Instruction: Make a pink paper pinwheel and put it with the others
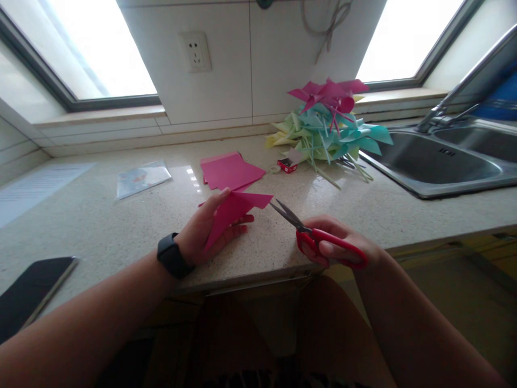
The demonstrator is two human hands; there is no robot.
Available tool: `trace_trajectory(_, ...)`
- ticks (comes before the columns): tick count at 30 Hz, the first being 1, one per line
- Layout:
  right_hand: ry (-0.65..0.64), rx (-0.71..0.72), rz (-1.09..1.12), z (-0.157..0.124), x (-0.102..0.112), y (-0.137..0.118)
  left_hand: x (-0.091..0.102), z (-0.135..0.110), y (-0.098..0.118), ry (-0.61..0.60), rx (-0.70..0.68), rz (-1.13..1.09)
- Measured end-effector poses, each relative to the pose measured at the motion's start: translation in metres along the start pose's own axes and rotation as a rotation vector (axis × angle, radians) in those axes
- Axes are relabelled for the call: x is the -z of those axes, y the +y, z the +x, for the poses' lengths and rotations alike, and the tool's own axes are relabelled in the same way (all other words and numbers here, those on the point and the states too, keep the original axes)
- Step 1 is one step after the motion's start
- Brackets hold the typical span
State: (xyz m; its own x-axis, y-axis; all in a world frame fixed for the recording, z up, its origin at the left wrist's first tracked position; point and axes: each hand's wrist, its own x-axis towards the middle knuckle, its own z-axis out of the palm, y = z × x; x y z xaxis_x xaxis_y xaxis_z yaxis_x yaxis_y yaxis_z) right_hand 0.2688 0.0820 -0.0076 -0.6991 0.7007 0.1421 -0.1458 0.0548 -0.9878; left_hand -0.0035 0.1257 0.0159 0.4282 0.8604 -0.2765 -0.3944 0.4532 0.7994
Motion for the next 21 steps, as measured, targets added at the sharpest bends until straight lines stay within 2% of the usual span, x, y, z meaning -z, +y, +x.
trace_trajectory(12,-0.001,-0.008,-0.008,0.001,0.0,0.0,-0.004,0.0,0.002,0.079,-0.027,0.032)
trace_trajectory(21,-0.008,0.015,-0.001,0.003,0.0,0.001,0.001,0.003,0.014,0.038,-0.088,0.218)
